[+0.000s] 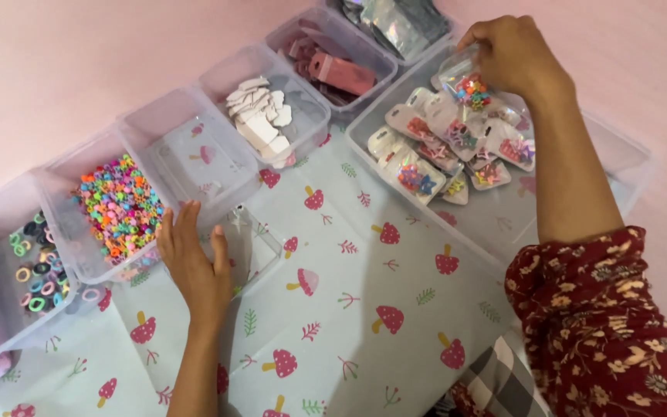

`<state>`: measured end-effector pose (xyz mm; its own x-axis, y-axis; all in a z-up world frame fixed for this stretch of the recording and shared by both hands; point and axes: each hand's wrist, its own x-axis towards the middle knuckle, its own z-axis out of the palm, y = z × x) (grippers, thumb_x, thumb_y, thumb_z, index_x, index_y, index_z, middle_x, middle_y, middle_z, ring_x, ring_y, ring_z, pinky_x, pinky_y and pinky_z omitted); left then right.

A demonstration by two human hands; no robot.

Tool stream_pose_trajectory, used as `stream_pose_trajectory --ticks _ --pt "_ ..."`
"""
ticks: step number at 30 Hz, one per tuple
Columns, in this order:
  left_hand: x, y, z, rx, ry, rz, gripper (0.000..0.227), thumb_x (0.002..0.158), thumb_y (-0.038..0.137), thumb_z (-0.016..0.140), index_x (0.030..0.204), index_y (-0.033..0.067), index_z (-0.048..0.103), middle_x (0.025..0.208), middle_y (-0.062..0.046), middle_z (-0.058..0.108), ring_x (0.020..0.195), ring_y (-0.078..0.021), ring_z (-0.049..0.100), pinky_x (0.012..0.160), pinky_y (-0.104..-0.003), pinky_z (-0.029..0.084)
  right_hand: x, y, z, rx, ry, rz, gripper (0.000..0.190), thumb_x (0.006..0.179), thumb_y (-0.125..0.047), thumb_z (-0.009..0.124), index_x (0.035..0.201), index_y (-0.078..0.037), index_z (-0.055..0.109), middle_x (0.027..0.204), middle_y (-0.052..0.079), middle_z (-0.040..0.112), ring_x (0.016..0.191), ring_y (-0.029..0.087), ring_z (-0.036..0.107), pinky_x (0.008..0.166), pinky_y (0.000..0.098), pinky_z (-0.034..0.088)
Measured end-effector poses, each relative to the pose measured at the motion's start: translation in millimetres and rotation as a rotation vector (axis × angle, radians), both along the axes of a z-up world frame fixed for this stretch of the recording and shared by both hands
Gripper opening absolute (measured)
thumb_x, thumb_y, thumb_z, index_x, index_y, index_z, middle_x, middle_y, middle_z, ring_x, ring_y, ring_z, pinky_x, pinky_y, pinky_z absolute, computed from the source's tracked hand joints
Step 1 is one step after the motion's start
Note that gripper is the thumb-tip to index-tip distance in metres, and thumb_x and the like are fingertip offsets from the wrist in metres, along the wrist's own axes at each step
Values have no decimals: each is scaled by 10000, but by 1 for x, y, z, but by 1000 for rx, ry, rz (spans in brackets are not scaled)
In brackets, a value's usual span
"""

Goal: Picking small colorful beads and charms from storage bins and placing them into small plastic bags for packaging.

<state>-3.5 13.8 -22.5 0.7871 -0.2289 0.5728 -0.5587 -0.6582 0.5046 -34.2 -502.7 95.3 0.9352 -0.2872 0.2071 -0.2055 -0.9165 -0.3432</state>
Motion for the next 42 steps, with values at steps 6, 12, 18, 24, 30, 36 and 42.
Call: stream_pose_trajectory --ticks 6,12,18,24,30,36,42 --pt "0 0 -1 20 6 17 438 1090 292 434 1439 42 519 1512 -138 527 1523 -382 324 1255 -599 164 32 -16 -20 26 -210 150 340 876 -14 583 1148 -73 778 1155 227 709 913 356 646 847 474 495" --pt "1 1 -3 36 29 30 436 1078 288 450 1431 45 534 1505 -121 533 1531 -366 317 1264 -584 157 62 -8 -23 200 -90 107 320 940 38 516 1152 -17 749 1002 181 758 967 272 718 873 443 553" --pt "1 1 -6 44 53 54 447 1068 304 454 1434 61 535 1518 -104 526 1544 -363 309 1269 -597 146 105 -34 -61 106 -104 63 306 921 -14 516 1073 -79 774 868 96 769 849 247 724 774 431 562" --pt "1 3 -8 65 42 65 457 1057 300 472 1438 55 530 1531 -100 516 1552 -367 310 1273 -582 178 142 -47 -90 52 -204 -64 334 875 -81 502 988 -212 787 899 14 768 850 263 702 707 464 536" --pt "-1 1 -7 90 84 127 459 1034 295 495 1434 74 542 1543 -90 516 1563 -353 317 1289 -574 176 175 -45 -107 15 -160 -145 296 752 -128 797 1002 -259 706 840 -73 672 811 240 654 699 453 491" --pt "3 9 -19 128 55 150 481 1014 310 504 1425 65 556 1515 -100 556 1558 -373 365 1280 -589 223 187 -44 -108 -26 -170 -104 220 719 -98 636 856 -268 665 782 -98 695 837 289 666 792 479 441" --pt "-2 4 -15 64 73 167 466 1028 328 506 1407 66 569 1516 -102 559 1573 -382 366 1291 -627 196 192 -45 -74 -11 -302 -63 275 766 -63 586 906 -254 724 759 -121 735 777 222 699 646 456 522"
